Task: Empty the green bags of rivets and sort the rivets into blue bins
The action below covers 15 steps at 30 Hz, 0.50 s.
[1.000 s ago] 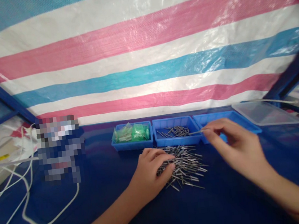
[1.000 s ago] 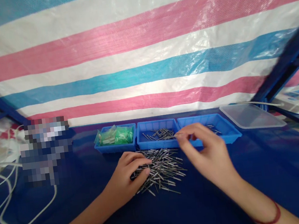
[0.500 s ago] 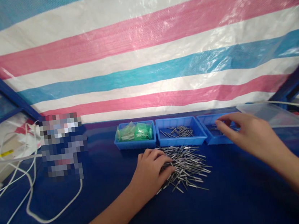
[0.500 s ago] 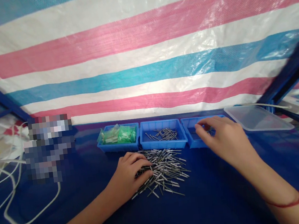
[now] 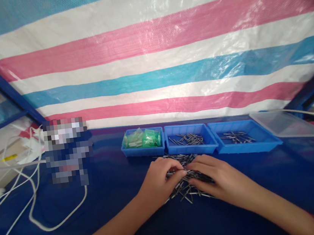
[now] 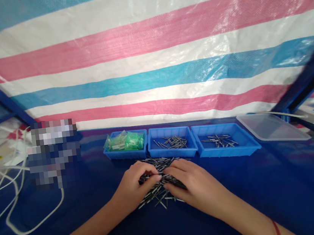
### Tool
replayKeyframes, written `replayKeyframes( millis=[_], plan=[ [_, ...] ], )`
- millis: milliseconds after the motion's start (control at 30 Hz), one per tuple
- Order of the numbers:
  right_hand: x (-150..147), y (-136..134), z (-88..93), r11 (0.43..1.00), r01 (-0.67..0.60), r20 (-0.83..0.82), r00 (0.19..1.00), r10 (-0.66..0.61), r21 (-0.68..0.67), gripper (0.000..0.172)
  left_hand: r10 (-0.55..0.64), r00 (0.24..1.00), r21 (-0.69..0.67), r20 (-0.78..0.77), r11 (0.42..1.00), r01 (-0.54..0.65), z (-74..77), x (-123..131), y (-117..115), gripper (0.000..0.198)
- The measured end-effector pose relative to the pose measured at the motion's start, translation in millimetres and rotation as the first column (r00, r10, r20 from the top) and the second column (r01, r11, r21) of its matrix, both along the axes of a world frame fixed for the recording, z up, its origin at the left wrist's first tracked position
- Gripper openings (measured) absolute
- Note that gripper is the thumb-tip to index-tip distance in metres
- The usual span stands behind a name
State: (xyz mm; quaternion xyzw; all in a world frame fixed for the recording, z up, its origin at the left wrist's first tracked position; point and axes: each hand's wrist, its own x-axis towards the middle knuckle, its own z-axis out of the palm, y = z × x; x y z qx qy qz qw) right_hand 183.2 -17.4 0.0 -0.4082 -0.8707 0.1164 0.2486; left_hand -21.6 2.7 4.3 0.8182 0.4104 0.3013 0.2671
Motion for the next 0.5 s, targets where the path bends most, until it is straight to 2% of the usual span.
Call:
replayKeyframes(
  millis=[100, 200, 333, 500],
  plan=[
    [-3.8, 0.6, -2.1, 0.994, -0.046, -0.134, 0.990, 0.032, -0.100, 0.013, -0.001, 0.994, -0.116, 0.113, 0.993, 0.014, 1.4, 2.6, -4.9, 0.011],
    [-1.3, 2.2, -0.9, 0.984, -0.060, -0.281, 0.960, 0.010, -0.169, 0.017, 0.016, 0.984, -0.194, 0.176, 0.981, 0.018, 1.5, 4.5, -8.3, 0.011],
    [2.2, 3.1, -2.4, 0.976, -0.013, -0.416, 0.906, -0.082, -0.220, 0.014, 0.052, 0.974, -0.233, 0.219, 0.972, 0.000, 0.1, 5.7, -9.8, 0.010],
    [1.8, 2.2, -6.8, 0.956, 0.031, -0.495, 0.850, -0.179, -0.293, 0.017, 0.058, 0.974, -0.235, 0.217, 0.972, -0.006, -2.0, 6.8, -10.8, 0.010]
  ],
)
